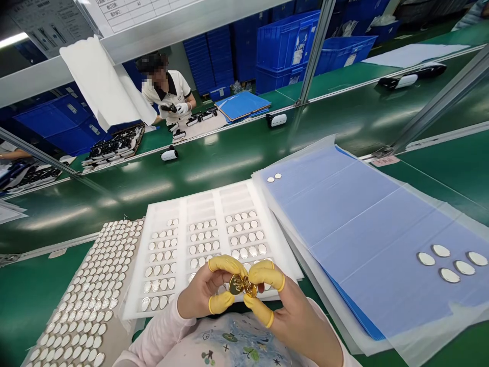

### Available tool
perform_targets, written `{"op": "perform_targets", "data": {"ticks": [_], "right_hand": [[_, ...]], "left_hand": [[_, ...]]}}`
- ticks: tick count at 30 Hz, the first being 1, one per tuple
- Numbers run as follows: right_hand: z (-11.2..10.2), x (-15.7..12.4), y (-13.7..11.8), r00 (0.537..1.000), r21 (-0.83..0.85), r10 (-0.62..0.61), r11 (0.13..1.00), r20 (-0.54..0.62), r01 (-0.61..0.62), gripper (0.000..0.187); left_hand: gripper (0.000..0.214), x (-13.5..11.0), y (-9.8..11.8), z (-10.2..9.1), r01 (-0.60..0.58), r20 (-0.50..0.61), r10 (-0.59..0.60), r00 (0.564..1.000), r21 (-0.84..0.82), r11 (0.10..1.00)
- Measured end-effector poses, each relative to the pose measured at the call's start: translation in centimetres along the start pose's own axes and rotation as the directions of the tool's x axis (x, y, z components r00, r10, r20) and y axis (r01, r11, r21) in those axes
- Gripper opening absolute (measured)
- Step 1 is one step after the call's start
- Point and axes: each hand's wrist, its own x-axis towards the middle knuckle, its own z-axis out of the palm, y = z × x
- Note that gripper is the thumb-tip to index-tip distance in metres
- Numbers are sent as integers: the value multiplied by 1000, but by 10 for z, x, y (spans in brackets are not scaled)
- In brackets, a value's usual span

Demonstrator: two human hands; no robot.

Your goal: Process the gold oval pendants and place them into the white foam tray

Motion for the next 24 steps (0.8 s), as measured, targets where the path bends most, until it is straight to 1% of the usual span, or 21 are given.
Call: {"op": "perform_targets", "data": {"ticks": [2,4,6,9,13,15,20,24], "right_hand": [[5,-4,2,997,114,-9,993,-72,18,27],[12,-7,3,989,199,-13,979,-147,43,27],[18,-9,4,978,246,-6,967,-210,58,26],[23,-7,1,963,292,9,954,-270,73,25],[25,-2,-4,952,360,27,929,-304,88,24],[26,-1,-5,950,374,32,923,-310,91,23],[29,-2,-1,944,357,43,930,-328,81,20],[31,-1,-1,940,373,50,924,-337,85,19]], "left_hand": [[36,0,-4,2,-60,-4,60,998,-53,997],[37,1,-6,5,-107,-39,105,994,-59,993],[37,1,-8,7,-138,-75,133,988,-59,989],[37,-1,-10,8,-160,-85,153,984,-78,984],[42,-4,-15,7,-109,-107,103,989,-42,993],[43,-5,-17,6,-101,-115,98,989,-25,995],[37,-4,-17,6,-203,-111,197,974,-42,978],[38,-4,-16,7,-201,-128,198,972,-14,979]]}}
